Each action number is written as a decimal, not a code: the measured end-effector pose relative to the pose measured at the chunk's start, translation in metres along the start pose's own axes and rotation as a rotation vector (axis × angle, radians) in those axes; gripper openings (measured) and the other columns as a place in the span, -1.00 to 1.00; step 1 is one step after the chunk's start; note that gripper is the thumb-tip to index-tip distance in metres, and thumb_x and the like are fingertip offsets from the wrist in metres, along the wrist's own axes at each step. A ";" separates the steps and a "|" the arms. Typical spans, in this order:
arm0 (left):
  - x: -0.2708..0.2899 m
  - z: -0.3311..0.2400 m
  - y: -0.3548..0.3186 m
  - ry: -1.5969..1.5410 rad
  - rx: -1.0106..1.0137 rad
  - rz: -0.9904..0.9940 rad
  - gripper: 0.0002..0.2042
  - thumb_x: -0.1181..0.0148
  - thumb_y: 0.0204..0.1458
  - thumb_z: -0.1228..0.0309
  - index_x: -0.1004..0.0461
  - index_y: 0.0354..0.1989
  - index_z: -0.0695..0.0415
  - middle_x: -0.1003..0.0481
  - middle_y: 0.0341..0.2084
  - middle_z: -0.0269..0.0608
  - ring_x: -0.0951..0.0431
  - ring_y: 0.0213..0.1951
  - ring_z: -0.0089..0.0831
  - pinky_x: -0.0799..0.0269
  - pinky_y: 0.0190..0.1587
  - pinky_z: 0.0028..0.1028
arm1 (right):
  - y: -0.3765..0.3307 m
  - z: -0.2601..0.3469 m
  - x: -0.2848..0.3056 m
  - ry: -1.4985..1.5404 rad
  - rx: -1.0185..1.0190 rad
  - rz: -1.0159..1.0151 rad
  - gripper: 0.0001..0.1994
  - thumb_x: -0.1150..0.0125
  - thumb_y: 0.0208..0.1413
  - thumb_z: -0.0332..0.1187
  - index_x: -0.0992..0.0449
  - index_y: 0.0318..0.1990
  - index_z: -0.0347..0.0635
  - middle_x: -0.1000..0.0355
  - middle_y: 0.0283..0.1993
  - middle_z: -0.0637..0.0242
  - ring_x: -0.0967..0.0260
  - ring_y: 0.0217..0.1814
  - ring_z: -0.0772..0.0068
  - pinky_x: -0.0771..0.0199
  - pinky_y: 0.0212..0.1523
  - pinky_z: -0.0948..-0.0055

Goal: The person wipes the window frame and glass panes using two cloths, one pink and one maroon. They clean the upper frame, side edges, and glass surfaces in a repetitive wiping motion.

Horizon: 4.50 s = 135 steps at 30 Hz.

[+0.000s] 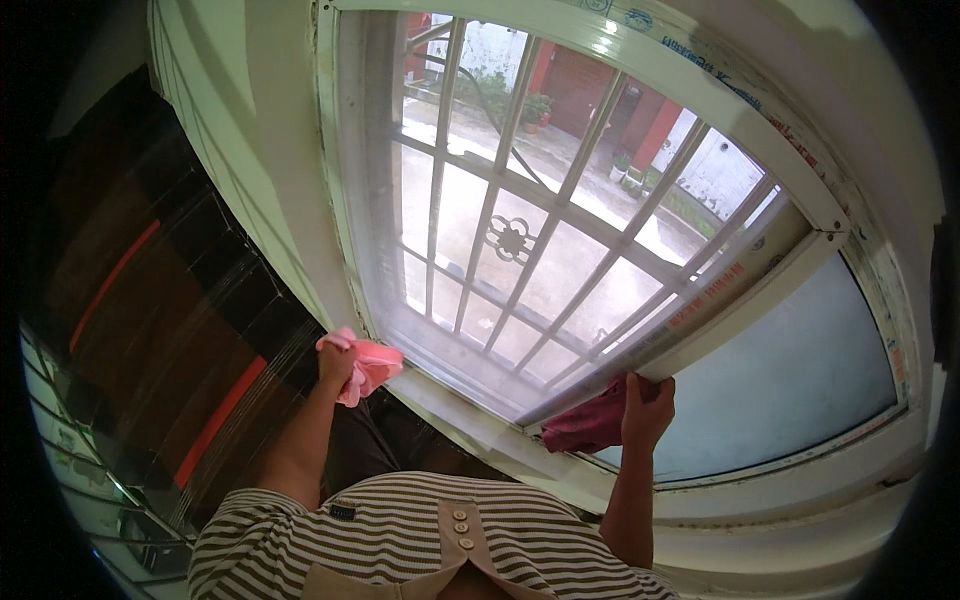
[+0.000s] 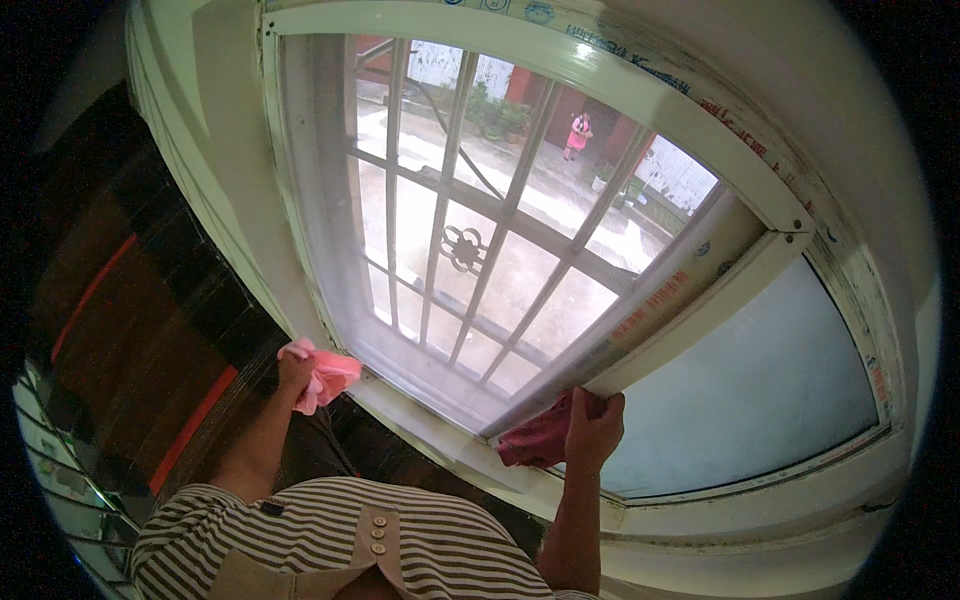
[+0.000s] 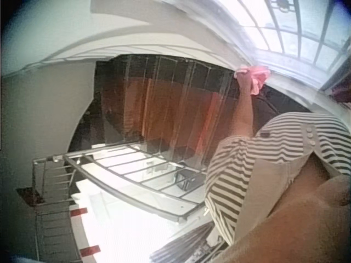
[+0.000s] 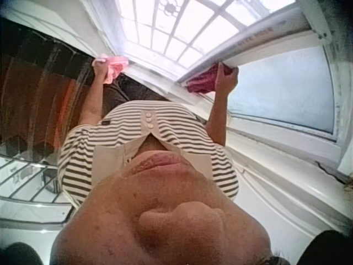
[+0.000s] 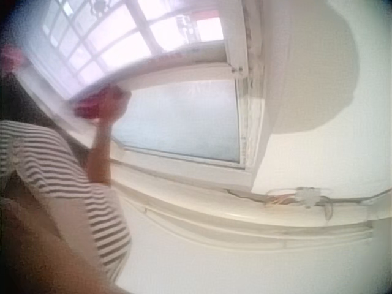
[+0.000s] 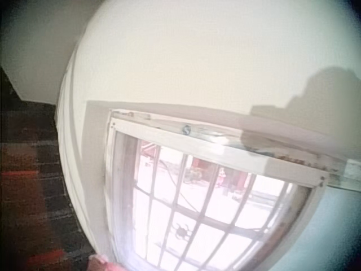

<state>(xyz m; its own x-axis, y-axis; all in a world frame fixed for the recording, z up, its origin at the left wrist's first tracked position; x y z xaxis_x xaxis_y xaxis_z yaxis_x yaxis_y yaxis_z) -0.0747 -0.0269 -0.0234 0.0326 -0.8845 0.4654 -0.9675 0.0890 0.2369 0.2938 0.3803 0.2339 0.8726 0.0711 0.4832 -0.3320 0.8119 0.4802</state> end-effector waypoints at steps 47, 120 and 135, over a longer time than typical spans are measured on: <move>-0.115 -0.554 -0.119 -0.262 -1.350 0.160 -0.60 -0.25 -0.18 0.51 -0.46 -0.08 0.26 -0.45 -0.04 -0.08 -0.46 -0.06 -0.10 -0.36 0.02 -0.21 | -0.001 -0.014 -0.003 -0.090 0.049 -0.009 -0.56 -0.34 -0.03 -0.14 -0.39 -0.08 -0.21 -0.50 -0.28 0.02 -0.47 -0.24 -0.09 -0.47 -0.25 0.09; -0.140 -0.247 -0.114 -1.073 0.583 1.177 -0.62 -0.27 -0.02 0.53 -0.38 0.01 0.22 -0.49 -0.15 -0.14 -0.53 -0.12 -0.30 -0.51 -0.06 -0.33 | -0.071 -0.068 0.005 0.190 -0.220 0.301 -0.74 -0.37 0.00 -0.33 -0.58 -0.15 -0.20 -0.54 -0.34 0.33 -0.42 -0.32 0.56 -0.45 -0.20 0.52; -0.103 -0.188 -0.098 -1.492 0.832 1.008 -0.64 -0.11 0.15 0.26 -0.35 0.02 0.23 -0.48 -0.12 -0.12 -0.52 -0.09 -0.31 -0.48 0.01 -0.34 | -0.090 -0.087 -0.008 0.187 -0.295 0.397 -0.83 -0.35 0.02 -0.32 -0.61 -0.27 -0.19 -0.57 -0.31 0.27 -0.50 -0.29 0.44 -0.51 -0.21 0.43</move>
<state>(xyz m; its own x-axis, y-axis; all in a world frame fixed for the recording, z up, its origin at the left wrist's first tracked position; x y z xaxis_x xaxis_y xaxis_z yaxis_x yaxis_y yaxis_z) 0.0636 0.1416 0.0657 -0.2755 -0.3135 -0.9088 -0.3709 0.9068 -0.2004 0.3476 0.3568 0.1234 0.7579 0.4865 0.4346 -0.5585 0.8281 0.0470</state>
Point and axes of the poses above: each hand's wrist, its own y-axis towards the middle knuckle, its own x-axis out of the back of the hand, z = x × y, the point moved 5 cm from there along y, towards the middle knuckle
